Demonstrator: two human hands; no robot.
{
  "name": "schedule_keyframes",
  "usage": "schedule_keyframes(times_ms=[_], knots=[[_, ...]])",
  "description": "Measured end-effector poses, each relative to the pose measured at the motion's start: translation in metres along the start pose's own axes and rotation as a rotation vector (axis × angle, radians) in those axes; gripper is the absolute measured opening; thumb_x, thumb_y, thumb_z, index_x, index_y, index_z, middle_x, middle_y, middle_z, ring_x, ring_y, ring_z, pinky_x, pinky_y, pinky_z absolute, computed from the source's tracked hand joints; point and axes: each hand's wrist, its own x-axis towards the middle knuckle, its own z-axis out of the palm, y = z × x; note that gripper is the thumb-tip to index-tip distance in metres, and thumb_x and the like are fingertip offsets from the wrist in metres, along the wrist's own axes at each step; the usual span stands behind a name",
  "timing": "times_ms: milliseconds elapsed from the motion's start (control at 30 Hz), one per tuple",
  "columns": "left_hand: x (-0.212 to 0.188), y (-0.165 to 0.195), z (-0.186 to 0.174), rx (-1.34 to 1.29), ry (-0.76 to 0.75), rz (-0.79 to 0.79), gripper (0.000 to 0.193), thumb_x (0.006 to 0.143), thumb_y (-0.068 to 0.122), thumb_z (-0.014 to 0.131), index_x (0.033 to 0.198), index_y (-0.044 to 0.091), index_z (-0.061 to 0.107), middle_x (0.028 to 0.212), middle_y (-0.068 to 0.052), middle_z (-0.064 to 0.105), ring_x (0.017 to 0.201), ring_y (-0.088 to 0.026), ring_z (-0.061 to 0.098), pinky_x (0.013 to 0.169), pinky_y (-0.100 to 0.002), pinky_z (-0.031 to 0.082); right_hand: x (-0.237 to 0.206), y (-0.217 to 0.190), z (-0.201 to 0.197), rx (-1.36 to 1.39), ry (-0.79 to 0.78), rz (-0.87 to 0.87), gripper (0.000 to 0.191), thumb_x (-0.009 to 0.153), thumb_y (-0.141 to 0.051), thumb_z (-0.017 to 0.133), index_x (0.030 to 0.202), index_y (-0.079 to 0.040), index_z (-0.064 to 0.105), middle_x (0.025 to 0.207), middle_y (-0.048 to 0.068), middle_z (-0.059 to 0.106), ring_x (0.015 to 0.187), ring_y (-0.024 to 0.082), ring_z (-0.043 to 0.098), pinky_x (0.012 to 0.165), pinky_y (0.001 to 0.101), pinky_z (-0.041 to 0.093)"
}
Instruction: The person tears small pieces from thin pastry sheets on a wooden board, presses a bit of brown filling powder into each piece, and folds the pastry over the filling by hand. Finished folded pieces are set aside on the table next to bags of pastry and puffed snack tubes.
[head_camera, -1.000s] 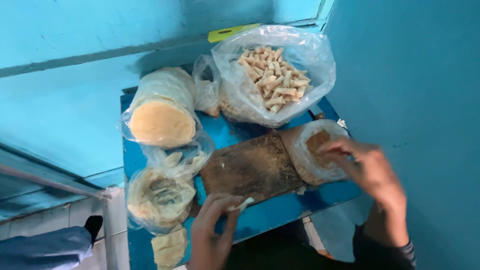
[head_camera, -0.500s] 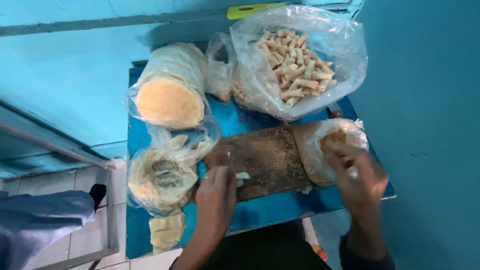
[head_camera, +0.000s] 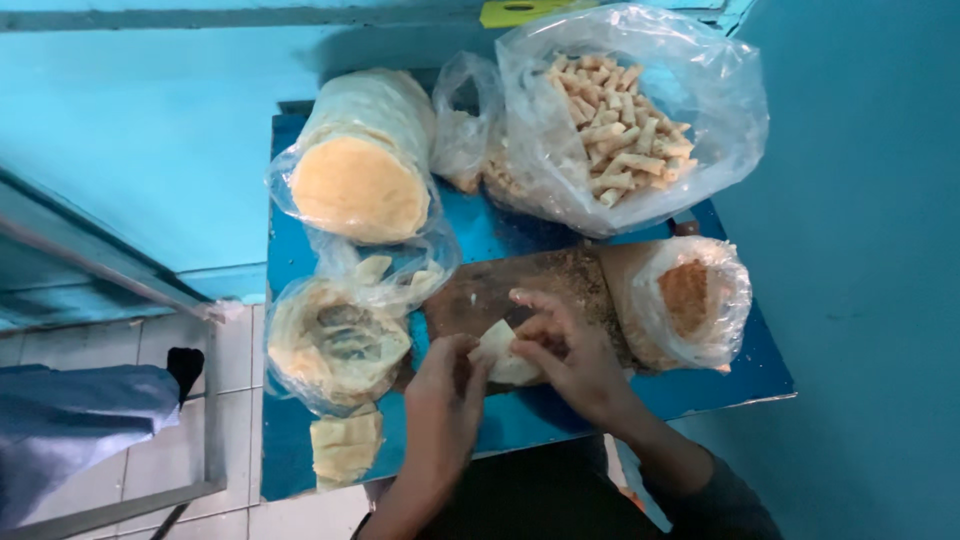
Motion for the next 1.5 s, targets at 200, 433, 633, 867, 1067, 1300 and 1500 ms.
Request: schedule_keyframes(times_ms=[200, 433, 633, 867, 1067, 1300, 1500], knots=[[-0.005, -0.018, 0.016, 0.463, -0.004, 0.352, 0.024, 0.08, 0.0, 0.064, 0.104, 0.0, 0.063, 0.118, -0.02, 0.059, 0.106, -0.038, 0.06, 0.076, -0.044, 0.054, 0.017, -0.027, 0.007, -0.617, 0.093, -0.422, 0.059, 0.087, -0.009, 0.075, 0.142, -0.014, 0.055, 0.116, 0.011, 0.069, 0.105, 0.032, 0.069, 0.086, 0.04, 0.055], [-0.01, -0.042, 0.033, 0.537, 0.068, 0.513, 0.033, 0.082, 0.0, 0.063, 0.115, -0.006, 0.063, 0.121, -0.024, 0.056, 0.107, -0.04, 0.055, 0.088, -0.046, 0.051, 0.049, -0.074, 0.006, -0.798, -0.117, -0.682, 0.051, 0.081, -0.01, 0.068, 0.13, -0.022, 0.07, 0.144, 0.018, 0.045, 0.125, 0.039, 0.054, 0.095, 0.0448, 0.053], [-0.013, -0.055, 0.042, 0.495, 0.09, 0.574, 0.036, 0.08, 0.004, 0.064, 0.114, -0.006, 0.065, 0.115, -0.026, 0.056, 0.108, -0.045, 0.054, 0.093, -0.053, 0.048, 0.092, -0.073, 0.059, -0.861, -0.319, -0.986, 0.041, 0.081, -0.014, 0.063, 0.118, -0.021, 0.078, 0.143, 0.016, 0.047, 0.125, 0.036, 0.046, 0.099, 0.0472, 0.041], [-0.012, -0.053, 0.044, 0.527, 0.123, 0.605, 0.037, 0.082, 0.007, 0.063, 0.116, -0.006, 0.065, 0.114, -0.025, 0.057, 0.111, -0.044, 0.055, 0.098, -0.056, 0.046, 0.103, -0.066, 0.07, -0.876, -0.373, -1.018, 0.019, 0.082, -0.019, 0.064, 0.097, -0.018, 0.076, 0.138, 0.014, 0.05, 0.126, 0.033, 0.046, 0.099, 0.0454, 0.039], [-0.013, -0.048, 0.041, 0.497, 0.117, 0.597, 0.038, 0.083, 0.009, 0.064, 0.118, -0.007, 0.064, 0.116, -0.026, 0.057, 0.111, -0.045, 0.055, 0.098, -0.057, 0.045, 0.108, -0.063, 0.069, -0.729, -0.497, -0.895, 0.009, 0.08, -0.014, 0.066, 0.083, -0.019, 0.073, 0.133, 0.01, 0.05, 0.125, 0.031, 0.046, 0.1, 0.0433, 0.04], [-0.012, -0.05, 0.042, 0.531, 0.103, 0.595, 0.037, 0.084, 0.008, 0.063, 0.118, -0.005, 0.065, 0.114, -0.025, 0.057, 0.111, -0.045, 0.056, 0.101, -0.058, 0.045, 0.106, -0.059, 0.075, -0.736, -0.343, -0.999, 0.017, 0.078, -0.01, 0.067, 0.088, -0.02, 0.077, 0.136, 0.011, 0.05, 0.126, 0.033, 0.045, 0.103, 0.0463, 0.037], [-0.012, -0.049, 0.038, 0.531, 0.145, 0.612, 0.036, 0.082, 0.009, 0.062, 0.116, -0.004, 0.064, 0.118, -0.025, 0.058, 0.113, -0.045, 0.056, 0.1, -0.059, 0.043, 0.103, -0.067, 0.071, -0.626, -0.456, -0.841, 0.008, 0.077, -0.01, 0.072, 0.078, -0.018, 0.073, 0.136, 0.01, 0.052, 0.126, 0.033, 0.047, 0.106, 0.0456, 0.037]])
